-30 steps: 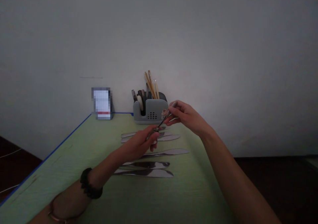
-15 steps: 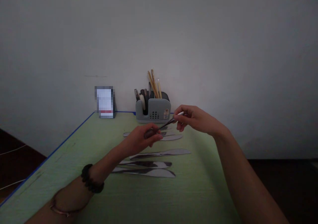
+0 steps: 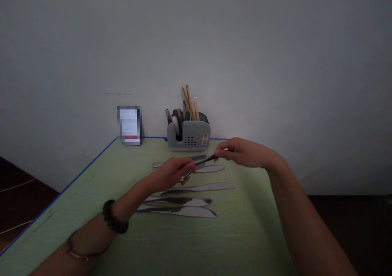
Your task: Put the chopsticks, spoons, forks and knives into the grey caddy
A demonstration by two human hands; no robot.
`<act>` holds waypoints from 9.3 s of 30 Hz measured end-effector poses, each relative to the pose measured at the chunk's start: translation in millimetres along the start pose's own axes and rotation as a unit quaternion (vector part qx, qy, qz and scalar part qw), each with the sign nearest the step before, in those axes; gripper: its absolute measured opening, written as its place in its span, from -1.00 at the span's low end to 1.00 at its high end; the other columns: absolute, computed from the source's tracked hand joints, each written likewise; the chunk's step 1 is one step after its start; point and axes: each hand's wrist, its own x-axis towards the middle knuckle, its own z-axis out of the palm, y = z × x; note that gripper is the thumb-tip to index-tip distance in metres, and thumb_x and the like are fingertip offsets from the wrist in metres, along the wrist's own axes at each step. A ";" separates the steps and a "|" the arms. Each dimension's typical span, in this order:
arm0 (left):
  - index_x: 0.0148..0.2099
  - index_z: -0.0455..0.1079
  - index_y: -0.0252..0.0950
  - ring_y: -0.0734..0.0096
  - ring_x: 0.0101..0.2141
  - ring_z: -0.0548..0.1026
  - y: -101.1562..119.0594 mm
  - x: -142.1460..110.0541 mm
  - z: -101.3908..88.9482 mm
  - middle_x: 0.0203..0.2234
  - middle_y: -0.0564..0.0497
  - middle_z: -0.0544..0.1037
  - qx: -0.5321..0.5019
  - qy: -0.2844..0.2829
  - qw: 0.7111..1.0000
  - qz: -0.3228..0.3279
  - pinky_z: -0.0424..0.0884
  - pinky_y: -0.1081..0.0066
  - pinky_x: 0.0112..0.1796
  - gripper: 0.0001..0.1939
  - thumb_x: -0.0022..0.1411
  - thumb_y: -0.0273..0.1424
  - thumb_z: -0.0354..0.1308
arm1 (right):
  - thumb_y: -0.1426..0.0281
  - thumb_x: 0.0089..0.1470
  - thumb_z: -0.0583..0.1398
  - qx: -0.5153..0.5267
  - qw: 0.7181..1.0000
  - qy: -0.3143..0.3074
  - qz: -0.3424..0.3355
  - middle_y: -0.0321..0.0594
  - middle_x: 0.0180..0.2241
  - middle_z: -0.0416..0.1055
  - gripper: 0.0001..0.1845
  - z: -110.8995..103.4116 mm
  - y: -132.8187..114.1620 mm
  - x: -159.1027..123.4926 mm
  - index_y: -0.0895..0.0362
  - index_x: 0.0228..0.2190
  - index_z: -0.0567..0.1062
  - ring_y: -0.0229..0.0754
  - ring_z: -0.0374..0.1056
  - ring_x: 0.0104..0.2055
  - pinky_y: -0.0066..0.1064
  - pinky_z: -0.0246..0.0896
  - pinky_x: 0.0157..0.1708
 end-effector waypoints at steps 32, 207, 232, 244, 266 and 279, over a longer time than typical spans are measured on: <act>-0.10 0.33 -0.31 0.42 -0.42 0.39 -7.8 -2.9 -23.8 -0.38 0.04 0.46 0.040 -0.044 0.998 -0.034 0.29 0.47 -0.39 -0.59 0.10 -0.13 0.17 | 0.21 -0.03 0.22 0.173 0.983 0.057 0.017 -0.25 -0.45 0.47 -0.64 1.7 -7.7 2.5 0.19 -0.24 0.55 -0.26 0.35 -0.37 -0.42 0.25 -0.32; -0.14 0.45 -0.26 0.48 -0.42 0.51 -60.4 -23.9 19.1 -0.43 0.01 0.56 0.368 0.252 0.868 0.221 0.40 0.51 -0.40 -0.69 0.34 -0.22 -0.05 | 0.20 0.14 0.14 -0.254 0.928 0.271 -0.019 -0.20 -0.38 0.42 -0.76 133.7 40.6 7.6 0.12 -0.31 0.43 -0.19 0.32 -0.37 -0.40 0.09 -0.38; -0.21 0.44 -0.30 0.53 -0.52 0.39 -60.4 -20.9 10.5 -0.44 0.03 0.51 0.197 0.323 0.919 0.113 0.35 0.52 -0.46 -0.69 0.23 -0.15 0.09 | 0.14 0.23 -0.02 -0.239 0.926 0.292 -0.028 -0.18 -0.40 0.43 -0.61 118.8 55.6 0.2 0.15 -0.35 0.43 -0.22 0.29 -0.42 -0.41 0.12 -0.39; -0.22 0.48 -0.29 0.55 -0.55 0.35 -64.0 -21.6 10.3 -0.47 0.04 0.50 0.193 0.285 0.935 0.090 0.31 0.54 -0.47 -0.70 0.24 -0.17 0.07 | 0.16 0.21 0.03 -0.224 0.916 0.330 -0.046 -0.16 -0.40 0.45 -0.65 120.5 59.6 1.5 0.13 -0.25 0.49 -0.19 0.33 -0.35 -0.38 0.10 -0.36; -0.36 0.45 -0.30 0.58 -0.64 0.29 -58.6 -22.6 8.3 -0.60 0.09 0.48 0.134 0.336 0.930 0.069 0.26 0.56 -0.56 -0.64 0.18 -0.09 0.10 | 0.32 0.29 -0.12 -0.175 0.925 0.323 -0.095 -0.14 -0.36 0.48 -0.62 122.5 57.2 1.1 0.15 -0.24 0.46 -0.18 0.35 -0.33 -0.35 0.23 -0.28; -0.21 0.37 -0.26 0.45 -0.43 0.45 -56.6 -24.4 22.7 -0.41 0.02 0.51 0.152 0.292 0.937 0.116 0.39 0.50 -0.41 -0.76 0.23 -0.20 0.08 | 0.24 0.21 0.06 -0.313 0.897 0.300 -0.083 -0.18 -0.39 0.42 -0.72 126.9 24.5 5.4 0.12 -0.21 0.47 -0.16 0.26 -0.34 -0.33 0.01 -0.31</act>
